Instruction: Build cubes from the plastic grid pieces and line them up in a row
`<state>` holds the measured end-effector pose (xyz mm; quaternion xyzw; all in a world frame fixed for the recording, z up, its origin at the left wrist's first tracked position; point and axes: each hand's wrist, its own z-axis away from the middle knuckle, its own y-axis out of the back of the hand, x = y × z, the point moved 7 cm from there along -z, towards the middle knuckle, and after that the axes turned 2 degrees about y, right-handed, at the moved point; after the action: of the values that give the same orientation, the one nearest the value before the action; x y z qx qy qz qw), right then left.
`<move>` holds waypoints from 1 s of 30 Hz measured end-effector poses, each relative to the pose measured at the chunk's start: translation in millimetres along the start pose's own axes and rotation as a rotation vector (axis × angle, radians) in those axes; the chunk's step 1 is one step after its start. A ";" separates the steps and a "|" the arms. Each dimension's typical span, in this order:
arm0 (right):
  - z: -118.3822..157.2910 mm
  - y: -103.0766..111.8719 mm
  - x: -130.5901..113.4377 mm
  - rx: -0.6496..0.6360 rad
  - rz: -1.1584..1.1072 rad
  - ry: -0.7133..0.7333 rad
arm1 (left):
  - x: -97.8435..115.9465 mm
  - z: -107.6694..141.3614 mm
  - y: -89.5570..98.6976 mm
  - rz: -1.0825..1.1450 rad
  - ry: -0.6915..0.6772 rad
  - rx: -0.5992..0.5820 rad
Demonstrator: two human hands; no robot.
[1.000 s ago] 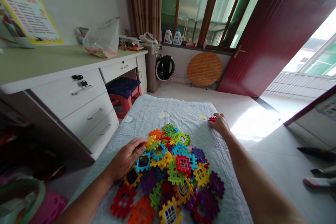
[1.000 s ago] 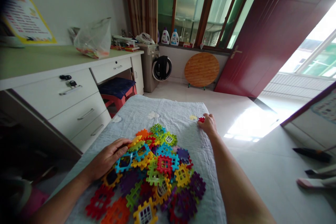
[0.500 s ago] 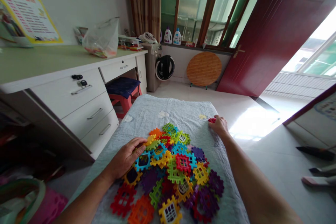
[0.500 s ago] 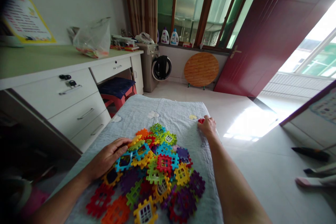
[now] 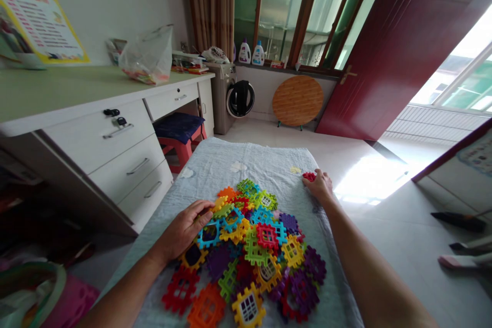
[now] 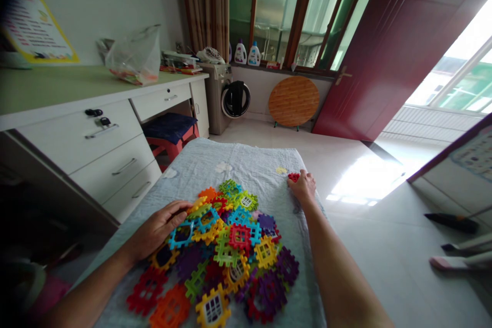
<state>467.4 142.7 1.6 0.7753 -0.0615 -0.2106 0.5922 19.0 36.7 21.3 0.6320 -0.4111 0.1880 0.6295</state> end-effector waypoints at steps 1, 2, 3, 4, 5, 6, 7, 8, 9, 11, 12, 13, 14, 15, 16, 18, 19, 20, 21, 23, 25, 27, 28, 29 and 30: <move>0.0 -0.4 -0.1 -0.001 -0.001 -0.005 | 0.3 0.1 0.3 -0.001 -0.002 0.003; -0.1 -0.5 -0.3 -0.001 -0.002 -0.009 | 0.5 0.1 0.5 -0.003 -0.003 0.005; -0.4 -0.4 -0.9 -0.001 -0.005 -0.010 | 0.8 0.1 0.4 -0.005 -0.003 0.003; -0.8 0.0 -1.6 0.000 -0.008 -0.008 | 0.9 0.1 0.3 -0.006 -0.002 0.001; -1.2 0.4 -2.5 0.001 -0.012 -0.004 | 1.1 0.1 0.2 -0.007 -0.001 -0.002; -1.6 0.9 -3.3 0.002 -0.016 0.000 | 1.2 0.1 0.2 -0.007 0.000 -0.004; -1.9 1.2 -3.9 0.004 -0.018 0.003 | 1.5 0.0 0.2 -0.004 -0.001 -0.004; -2.0 1.4 -4.5 0.007 -0.022 0.005 | 1.8 0.0 0.3 -0.001 -0.003 -0.005; -1.8 1.4 -4.8 0.011 -0.026 0.005 | 2.2 -0.1 0.4 0.003 -0.006 -0.005; -0.4 0.9 -4.7 0.020 -0.028 -0.004 | 2.9 -0.2 0.1 0.007 -0.009 -0.011; 0.6 0.3 -4.5 0.021 -0.025 -0.012 | 3.1 -0.3 0.0 0.007 -0.008 -0.014; 1.8 -0.3 -4.2 0.019 -0.019 -0.020 | 3.2 -0.4 0.0 0.007 -0.007 -0.013; 3.0 -0.8 -4.1 0.014 -0.012 -0.026 | 3.2 -0.4 0.0 0.006 -0.006 -0.012; 4.1 -0.9 -4.3 0.006 -0.005 -0.032 | 3.3 -0.4 0.2 0.005 -0.006 -0.009; 5.1 -0.2 -4.8 -0.003 -0.001 -0.037 | 3.2 -0.4 0.2 0.004 -0.004 -0.008; 7.4 5.3 -7.2 -0.003 -0.006 -0.051 | 3.2 -0.1 0.0 0.002 -0.001 -0.013; 9.2 10.7 -9.5 0.010 -0.015 -0.058 | 3.4 0.1 -0.2 0.001 0.000 -0.018; 11.9 17.6 -13.4 0.029 -0.031 -0.057 | 3.8 0.3 -0.4 0.000 0.000 -0.023; 15.9 25.6 -19.7 0.045 -0.057 -0.036 | 4.4 0.5 -0.3 -0.001 0.000 -0.026; 29.3 42.6 -41.3 0.041 -0.148 0.090 | 5.6 0.7 0.1 0.001 -0.001 -0.027; 54.3 54.2 -76.7 -0.115 -0.292 0.365 | 6.1 0.8 -0.1 0.005 0.000 -0.030; 90.3 64.0 -109.6 -0.334 -0.394 0.622 | 5.7 0.8 -1.0 0.008 -0.003 -0.030; 107.6 69.6 -121.0 -0.411 -0.420 0.707 | 5.3 0.8 -1.4 0.008 -0.006 -0.027; 122.0 75.1 -128.9 -0.458 -0.442 0.763 | 4.9 0.8 -1.6 0.008 -0.010 -0.018; 133.6 79.0 -134.1 -0.488 -0.449 0.803 | 4.8 0.9 -1.5 0.006 -0.016 -0.006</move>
<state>305.1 46.8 82.2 0.6283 0.3892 -0.0267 0.6731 22.7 34.3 23.8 0.6304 -0.4185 0.1838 0.6274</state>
